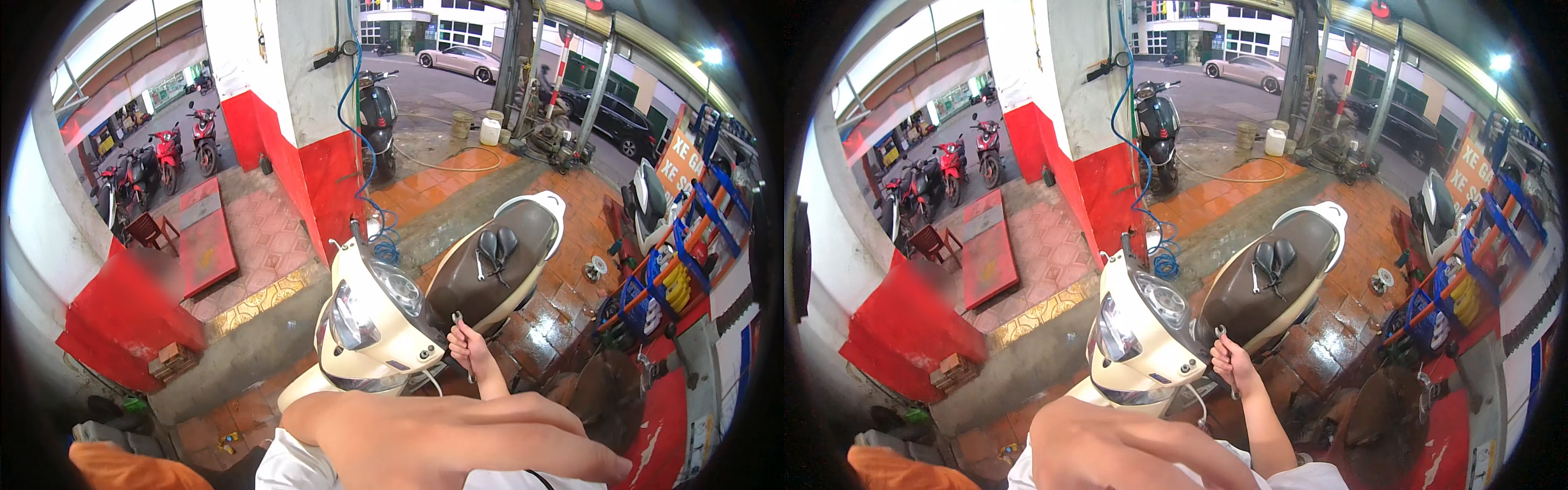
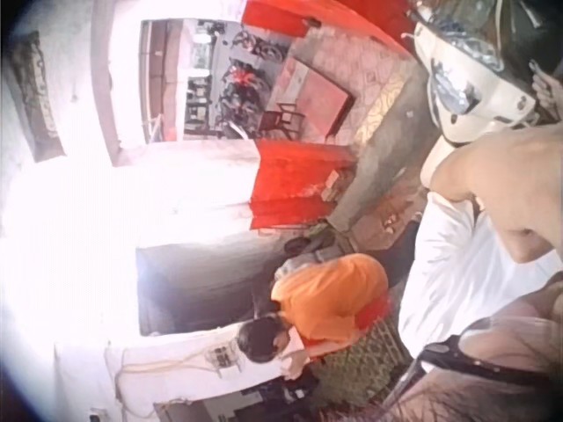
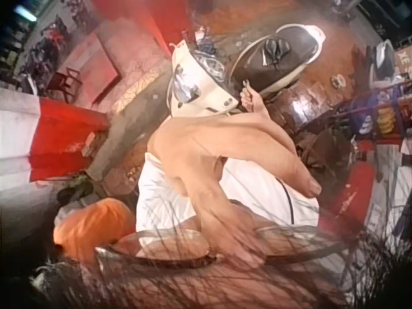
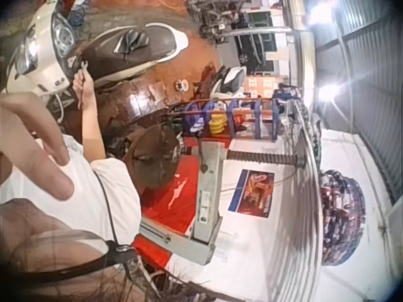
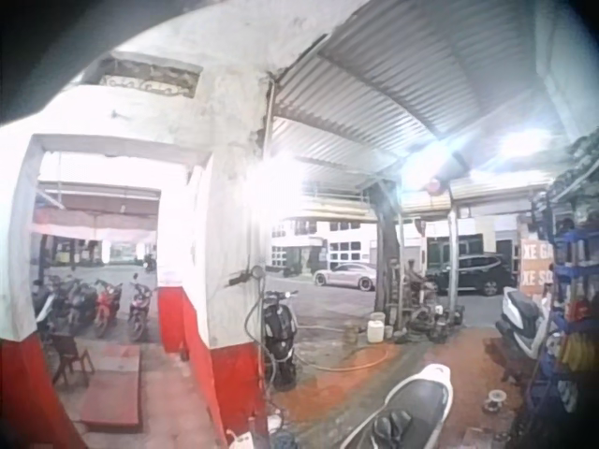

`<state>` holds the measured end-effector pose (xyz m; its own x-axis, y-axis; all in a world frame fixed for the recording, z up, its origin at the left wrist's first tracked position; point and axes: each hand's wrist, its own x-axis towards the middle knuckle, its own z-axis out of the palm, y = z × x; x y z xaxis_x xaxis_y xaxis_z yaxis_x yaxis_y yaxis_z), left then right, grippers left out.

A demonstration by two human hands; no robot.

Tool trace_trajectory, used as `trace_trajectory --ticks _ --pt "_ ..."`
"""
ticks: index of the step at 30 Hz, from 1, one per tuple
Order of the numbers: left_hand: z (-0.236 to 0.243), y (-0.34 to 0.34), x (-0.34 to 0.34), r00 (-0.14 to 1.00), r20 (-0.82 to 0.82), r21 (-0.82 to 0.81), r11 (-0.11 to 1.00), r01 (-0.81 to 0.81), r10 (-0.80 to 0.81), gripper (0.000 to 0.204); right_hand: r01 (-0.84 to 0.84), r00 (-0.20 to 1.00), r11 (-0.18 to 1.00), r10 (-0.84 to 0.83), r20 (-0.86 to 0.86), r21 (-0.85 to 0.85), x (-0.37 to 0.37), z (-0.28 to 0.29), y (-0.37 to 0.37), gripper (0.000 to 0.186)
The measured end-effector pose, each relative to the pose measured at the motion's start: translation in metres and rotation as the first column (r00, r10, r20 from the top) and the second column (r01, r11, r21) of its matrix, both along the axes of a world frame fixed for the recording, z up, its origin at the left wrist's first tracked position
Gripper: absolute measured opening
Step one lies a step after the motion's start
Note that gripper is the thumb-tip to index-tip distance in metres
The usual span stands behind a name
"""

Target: The person removes a side mirror from a motorcycle with a wrench, places it on the seat, and then uses the wrench to tighten the mirror mount on the handlebar.

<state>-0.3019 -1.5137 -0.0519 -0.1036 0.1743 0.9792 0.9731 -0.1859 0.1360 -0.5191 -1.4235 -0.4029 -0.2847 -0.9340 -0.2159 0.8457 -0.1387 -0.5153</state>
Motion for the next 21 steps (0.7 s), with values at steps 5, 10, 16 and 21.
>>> trace_trajectory --ticks 5,10,16,21 --pt "-0.025 -0.037 0.012 0.9 0.289 -0.285 0.927 -0.244 0.326 0.048 0.06 0.998 0.997 -0.06 -0.004 0.042 -0.007 -0.031 -0.002 0.044" --pt "-0.164 -0.063 -0.023 0.392 0.439 -0.736 0.574 -0.358 0.808 0.052 -0.022 0.998 1.0 0.023 -0.055 0.014 0.004 0.01 -0.003 0.044" --pt "-0.268 -0.055 -0.041 0.277 0.492 -0.767 0.562 -0.311 0.825 0.044 0.004 0.998 1.0 -0.003 -0.056 0.019 0.002 0.007 0.002 0.043" --pt "-0.287 -0.054 -0.038 0.202 0.437 -0.793 0.481 -0.372 0.876 0.036 -0.019 0.999 1.0 0.02 -0.033 0.018 0.001 0.006 0.003 0.043"
